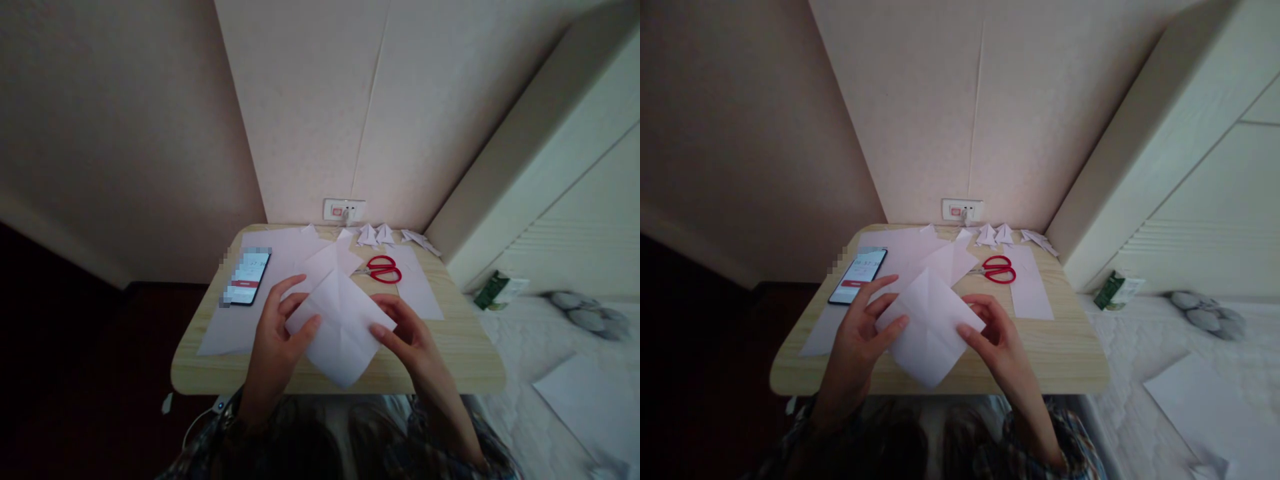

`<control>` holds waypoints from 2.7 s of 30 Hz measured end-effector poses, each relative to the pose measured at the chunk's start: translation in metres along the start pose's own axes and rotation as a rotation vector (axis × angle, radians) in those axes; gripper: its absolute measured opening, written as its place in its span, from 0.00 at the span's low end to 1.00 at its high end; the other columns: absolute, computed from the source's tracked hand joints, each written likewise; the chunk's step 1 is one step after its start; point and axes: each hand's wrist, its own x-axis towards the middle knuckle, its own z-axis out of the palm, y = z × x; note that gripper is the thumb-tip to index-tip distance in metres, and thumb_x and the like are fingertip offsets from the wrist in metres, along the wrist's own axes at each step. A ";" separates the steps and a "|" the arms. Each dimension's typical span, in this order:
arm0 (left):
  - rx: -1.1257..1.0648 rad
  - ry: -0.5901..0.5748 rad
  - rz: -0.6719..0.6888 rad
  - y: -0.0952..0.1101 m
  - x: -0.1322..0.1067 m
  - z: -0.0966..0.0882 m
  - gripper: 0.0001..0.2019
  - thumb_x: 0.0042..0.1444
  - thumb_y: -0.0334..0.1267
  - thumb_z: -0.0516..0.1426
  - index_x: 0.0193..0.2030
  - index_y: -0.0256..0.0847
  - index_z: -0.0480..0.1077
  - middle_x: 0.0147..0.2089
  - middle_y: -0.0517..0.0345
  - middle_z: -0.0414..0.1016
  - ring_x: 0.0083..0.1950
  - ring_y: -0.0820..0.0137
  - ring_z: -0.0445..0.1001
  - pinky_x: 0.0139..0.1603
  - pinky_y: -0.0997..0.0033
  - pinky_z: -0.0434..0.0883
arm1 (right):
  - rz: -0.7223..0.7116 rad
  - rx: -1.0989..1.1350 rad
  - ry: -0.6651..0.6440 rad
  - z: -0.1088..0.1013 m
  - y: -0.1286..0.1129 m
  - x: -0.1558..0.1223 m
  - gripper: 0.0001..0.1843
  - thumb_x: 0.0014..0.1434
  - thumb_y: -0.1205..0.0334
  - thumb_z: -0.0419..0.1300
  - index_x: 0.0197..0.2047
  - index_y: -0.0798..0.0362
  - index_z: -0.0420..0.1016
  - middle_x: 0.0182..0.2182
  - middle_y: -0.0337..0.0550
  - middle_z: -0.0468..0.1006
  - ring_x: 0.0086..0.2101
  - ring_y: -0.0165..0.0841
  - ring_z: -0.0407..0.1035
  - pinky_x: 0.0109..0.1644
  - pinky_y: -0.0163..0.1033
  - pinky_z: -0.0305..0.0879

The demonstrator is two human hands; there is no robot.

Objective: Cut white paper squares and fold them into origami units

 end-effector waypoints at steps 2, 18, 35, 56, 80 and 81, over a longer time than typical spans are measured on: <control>-0.013 0.016 -0.023 -0.001 0.001 0.000 0.29 0.49 0.36 0.68 0.58 0.42 0.67 0.40 0.58 0.82 0.35 0.69 0.78 0.31 0.77 0.73 | 0.004 0.016 -0.002 0.001 0.001 0.000 0.14 0.49 0.54 0.75 0.36 0.49 0.80 0.29 0.36 0.78 0.31 0.32 0.68 0.32 0.33 0.63; -0.019 0.012 -0.129 -0.007 -0.002 0.010 0.20 0.47 0.40 0.69 0.46 0.36 0.75 0.40 0.52 0.86 0.40 0.62 0.82 0.39 0.69 0.78 | -0.056 0.123 0.038 0.025 0.008 -0.006 0.18 0.51 0.51 0.74 0.31 0.50 0.72 0.24 0.34 0.77 0.25 0.28 0.70 0.29 0.31 0.66; 0.191 0.017 -0.087 -0.001 0.001 0.008 0.19 0.48 0.43 0.67 0.45 0.36 0.76 0.39 0.53 0.85 0.40 0.59 0.82 0.38 0.67 0.77 | -0.367 -0.094 0.147 0.016 0.007 -0.008 0.03 0.62 0.58 0.65 0.38 0.46 0.81 0.33 0.38 0.83 0.33 0.32 0.76 0.34 0.32 0.72; 0.343 -0.077 -0.047 0.001 -0.006 0.008 0.17 0.54 0.43 0.64 0.49 0.40 0.71 0.39 0.55 0.82 0.40 0.61 0.80 0.40 0.67 0.75 | -0.441 -0.263 0.091 0.020 0.011 -0.010 0.10 0.66 0.56 0.61 0.48 0.42 0.83 0.60 0.43 0.75 0.60 0.43 0.67 0.65 0.50 0.62; 0.465 -0.016 0.026 0.004 -0.005 0.007 0.20 0.50 0.42 0.64 0.49 0.40 0.71 0.43 0.52 0.83 0.44 0.58 0.81 0.45 0.64 0.75 | -0.593 -0.406 0.199 0.024 0.007 -0.012 0.14 0.70 0.56 0.56 0.55 0.38 0.78 0.63 0.42 0.70 0.65 0.45 0.60 0.69 0.57 0.55; 0.463 -0.015 0.031 0.003 -0.005 0.007 0.19 0.50 0.42 0.64 0.49 0.40 0.72 0.43 0.52 0.83 0.44 0.58 0.81 0.45 0.63 0.75 | -0.598 -0.416 0.197 0.024 0.007 -0.013 0.15 0.70 0.56 0.56 0.56 0.38 0.78 0.63 0.42 0.69 0.65 0.45 0.59 0.69 0.57 0.55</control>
